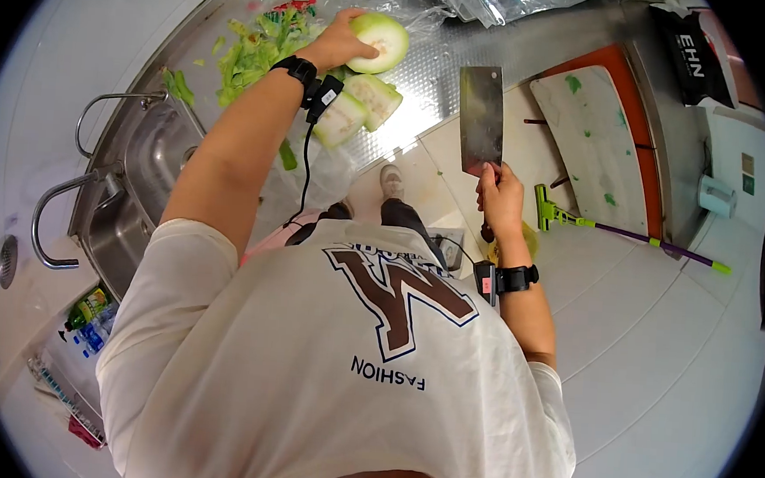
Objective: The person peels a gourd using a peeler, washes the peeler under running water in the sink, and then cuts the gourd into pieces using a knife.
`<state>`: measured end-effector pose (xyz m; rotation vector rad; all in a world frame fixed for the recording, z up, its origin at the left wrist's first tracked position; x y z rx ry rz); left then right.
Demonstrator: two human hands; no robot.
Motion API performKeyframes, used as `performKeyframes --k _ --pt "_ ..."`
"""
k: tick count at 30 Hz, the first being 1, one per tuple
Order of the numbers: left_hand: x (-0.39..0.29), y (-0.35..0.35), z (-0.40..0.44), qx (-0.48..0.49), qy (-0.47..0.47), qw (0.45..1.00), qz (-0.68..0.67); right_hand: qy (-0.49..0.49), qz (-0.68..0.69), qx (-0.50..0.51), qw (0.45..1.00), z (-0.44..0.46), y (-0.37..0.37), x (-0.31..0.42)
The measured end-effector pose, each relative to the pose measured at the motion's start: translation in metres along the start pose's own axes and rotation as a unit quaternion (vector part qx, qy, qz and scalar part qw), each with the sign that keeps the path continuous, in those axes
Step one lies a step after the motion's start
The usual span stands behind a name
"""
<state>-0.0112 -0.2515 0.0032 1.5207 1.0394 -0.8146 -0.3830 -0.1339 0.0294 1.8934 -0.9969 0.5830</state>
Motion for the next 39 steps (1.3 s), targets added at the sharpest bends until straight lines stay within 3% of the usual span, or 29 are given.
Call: performKeyframes --k 6,8,10,21,22,24,26,29,39 --pt "0.036 0.014 -0.012 -0.024 0.133 0.976 -0.170 0.000 0.008 -0.008 1.000 0.001 0.009 0.010" --pt "0.024 0.029 -0.027 -0.028 0.134 0.975 -0.175 -0.002 0.014 -0.003 1.000 0.004 0.009 0.017" --pt "0.016 0.033 -0.043 0.028 0.141 0.953 -0.268 0.017 0.001 0.001 1.000 0.007 0.007 0.031" --pt "0.085 0.096 -0.185 -0.029 0.250 0.945 -0.210 0.189 -0.089 0.126 0.970 -0.002 -0.089 0.157" --pt "0.091 0.095 -0.194 -0.037 0.251 0.943 -0.217 0.193 -0.096 0.132 0.968 -0.002 -0.101 0.163" --pt "0.091 0.091 -0.201 -0.052 0.200 0.935 -0.287 0.290 -0.135 0.130 0.939 -0.014 -0.128 0.191" --pt "0.097 0.094 -0.206 -0.059 0.188 0.935 -0.294 0.298 -0.162 0.143 0.930 -0.026 -0.151 0.209" --pt "0.104 0.097 -0.209 -0.086 0.181 0.935 -0.294 0.409 -0.189 0.137 0.882 -0.046 -0.183 0.234" --pt "0.124 0.090 -0.216 -0.208 0.199 0.898 -0.332 0.403 -0.293 0.119 0.859 -0.047 -0.243 0.241"
Point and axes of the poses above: each hand's wrist, its own z-axis towards the middle knuckle, its own y-axis out of the back of the hand, x = y × z, the point moved 10 cm from there along z, towards the middle knuckle, and after that the axes turned 6 degrees about -y, right-handed, at the moved point
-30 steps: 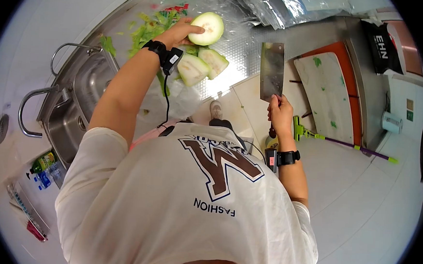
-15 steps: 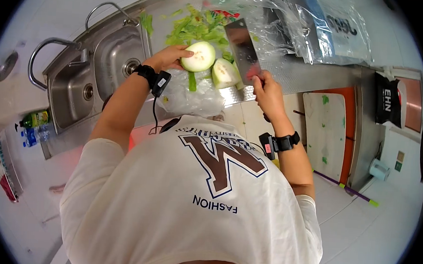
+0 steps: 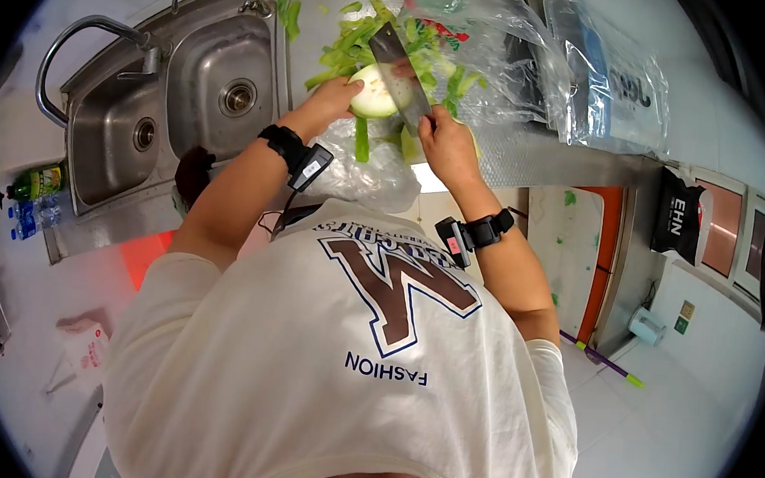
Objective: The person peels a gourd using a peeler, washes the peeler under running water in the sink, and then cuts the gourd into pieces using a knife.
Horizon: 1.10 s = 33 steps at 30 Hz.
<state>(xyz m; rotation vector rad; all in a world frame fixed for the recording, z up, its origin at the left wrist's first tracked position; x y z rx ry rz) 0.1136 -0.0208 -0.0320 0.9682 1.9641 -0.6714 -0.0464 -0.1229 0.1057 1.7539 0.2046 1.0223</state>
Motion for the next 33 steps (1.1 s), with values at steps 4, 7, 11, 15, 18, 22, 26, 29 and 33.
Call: performKeyframes --k 4,7,11,15,18,22,26,29,33 --pt "-0.004 -0.003 -0.001 0.025 -0.035 0.998 0.052 -0.013 -0.013 0.009 1.000 0.001 0.003 0.011" --pt "-0.002 0.000 -0.002 0.014 -0.045 0.997 0.055 -0.025 -0.019 0.020 0.999 0.001 0.003 0.014" --pt "0.008 0.006 0.011 0.005 -0.061 0.994 0.096 -0.015 -0.042 0.032 0.998 0.005 -0.003 0.018" --pt "0.009 0.006 0.011 0.010 -0.067 0.993 0.095 0.002 -0.084 0.062 0.995 0.011 -0.007 0.025" --pt "0.009 0.018 0.013 -0.022 -0.086 0.995 0.054 -0.019 -0.115 0.081 0.990 0.016 -0.010 0.027" --pt "-0.078 0.051 -0.007 -0.209 -0.340 0.867 0.299 -0.016 -0.133 0.071 0.988 0.015 -0.019 0.029" --pt "-0.200 -0.014 -0.079 -0.136 -0.620 0.589 0.501 -0.021 -0.142 0.080 0.986 0.014 -0.020 0.031" --pt "-0.176 -0.050 -0.035 0.081 -0.574 0.523 0.624 -0.016 -0.136 0.081 0.987 0.016 -0.023 0.029" --pt "-0.162 -0.054 0.003 0.091 -0.486 0.551 0.672 -0.025 -0.120 0.099 0.988 0.018 -0.022 0.031"
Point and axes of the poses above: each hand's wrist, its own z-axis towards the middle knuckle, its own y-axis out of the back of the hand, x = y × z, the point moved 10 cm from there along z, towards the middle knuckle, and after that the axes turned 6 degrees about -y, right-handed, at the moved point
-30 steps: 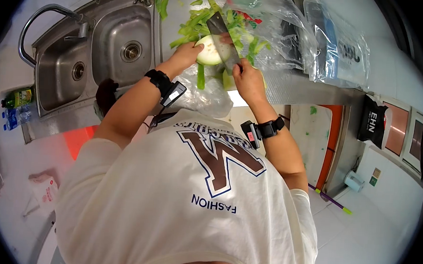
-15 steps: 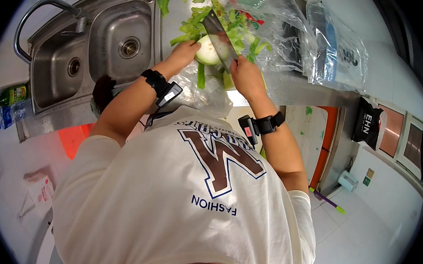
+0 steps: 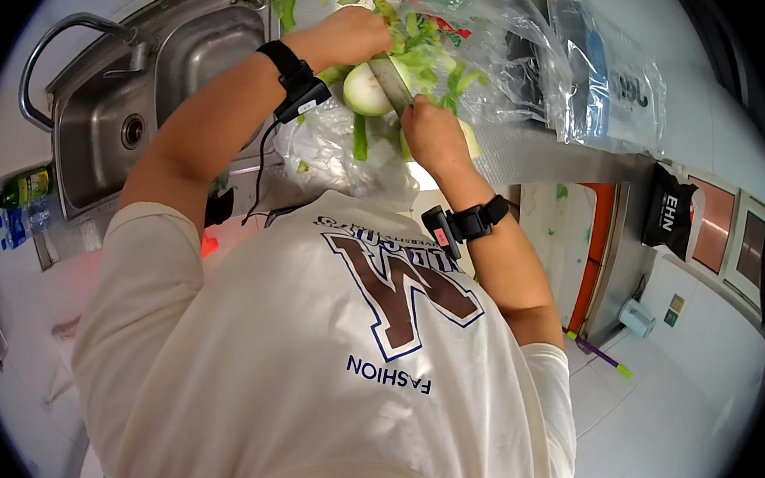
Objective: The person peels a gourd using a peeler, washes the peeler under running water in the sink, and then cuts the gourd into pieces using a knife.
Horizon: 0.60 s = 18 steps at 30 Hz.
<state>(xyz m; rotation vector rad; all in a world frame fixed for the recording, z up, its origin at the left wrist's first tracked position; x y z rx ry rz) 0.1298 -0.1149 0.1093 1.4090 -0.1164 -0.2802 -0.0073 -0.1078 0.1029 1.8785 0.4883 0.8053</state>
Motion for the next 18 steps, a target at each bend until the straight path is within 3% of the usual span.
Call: performKeyframes --k 2,13,18 --pt "-0.004 0.007 -0.002 -0.055 -0.058 0.996 -0.031 0.007 -0.005 0.010 1.000 0.001 0.000 0.003" --pt "0.009 -0.008 -0.013 -0.015 -0.039 0.999 -0.024 -0.013 -0.015 0.026 0.999 0.016 -0.017 0.003" --pt "0.004 -0.018 -0.006 -0.001 -0.059 0.998 0.029 0.005 0.015 -0.012 1.000 0.023 -0.043 -0.013"
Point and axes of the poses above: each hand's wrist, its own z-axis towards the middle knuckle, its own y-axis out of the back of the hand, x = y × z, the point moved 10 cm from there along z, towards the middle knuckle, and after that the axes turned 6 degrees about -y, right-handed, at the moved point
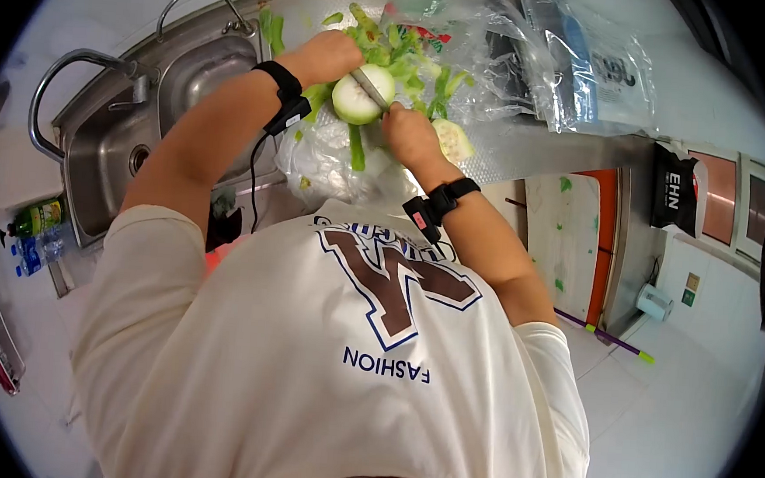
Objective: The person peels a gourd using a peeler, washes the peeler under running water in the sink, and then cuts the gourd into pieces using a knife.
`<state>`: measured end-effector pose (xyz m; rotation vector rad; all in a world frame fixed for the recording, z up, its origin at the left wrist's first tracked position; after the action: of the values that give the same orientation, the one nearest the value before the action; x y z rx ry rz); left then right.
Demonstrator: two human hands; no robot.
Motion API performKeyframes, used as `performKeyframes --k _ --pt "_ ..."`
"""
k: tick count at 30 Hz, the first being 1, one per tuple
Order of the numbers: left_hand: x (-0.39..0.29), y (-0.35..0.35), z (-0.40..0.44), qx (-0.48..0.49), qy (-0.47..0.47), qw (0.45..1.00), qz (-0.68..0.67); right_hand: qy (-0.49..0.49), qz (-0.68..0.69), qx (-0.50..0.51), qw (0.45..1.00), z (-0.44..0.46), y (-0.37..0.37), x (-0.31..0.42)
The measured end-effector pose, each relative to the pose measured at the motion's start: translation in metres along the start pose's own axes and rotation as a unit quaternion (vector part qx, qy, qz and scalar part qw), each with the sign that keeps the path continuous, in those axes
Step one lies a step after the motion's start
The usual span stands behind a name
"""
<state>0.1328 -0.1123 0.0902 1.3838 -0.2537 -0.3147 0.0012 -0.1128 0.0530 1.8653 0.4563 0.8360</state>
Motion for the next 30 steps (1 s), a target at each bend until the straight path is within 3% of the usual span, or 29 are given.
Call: performKeyframes --k 7,15,18,30 --pt "-0.014 0.009 -0.001 0.019 -0.033 0.999 0.022 0.010 0.025 -0.029 0.999 -0.016 0.004 0.003" --pt "-0.018 0.003 -0.011 -0.010 0.008 0.999 -0.045 -0.071 -0.009 0.096 0.993 -0.026 -0.004 -0.002" --pt "-0.015 -0.003 -0.008 -0.026 -0.009 0.999 -0.037 -0.068 0.023 0.094 0.993 -0.022 -0.010 -0.004" --pt "0.002 -0.056 0.002 0.129 -0.001 0.987 -0.090 -0.099 0.042 0.135 0.985 -0.007 -0.037 -0.011"
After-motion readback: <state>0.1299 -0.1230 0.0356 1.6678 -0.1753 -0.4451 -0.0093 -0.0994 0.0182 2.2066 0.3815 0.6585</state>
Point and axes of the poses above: each hand's wrist, its own z-axis towards the middle knuckle, its own y-axis out of the back of the hand, x = y × z, the point moved 10 cm from there along z, towards the middle knuckle, and after that the axes turned 6 degrees about -y, right-handed, at the moved point
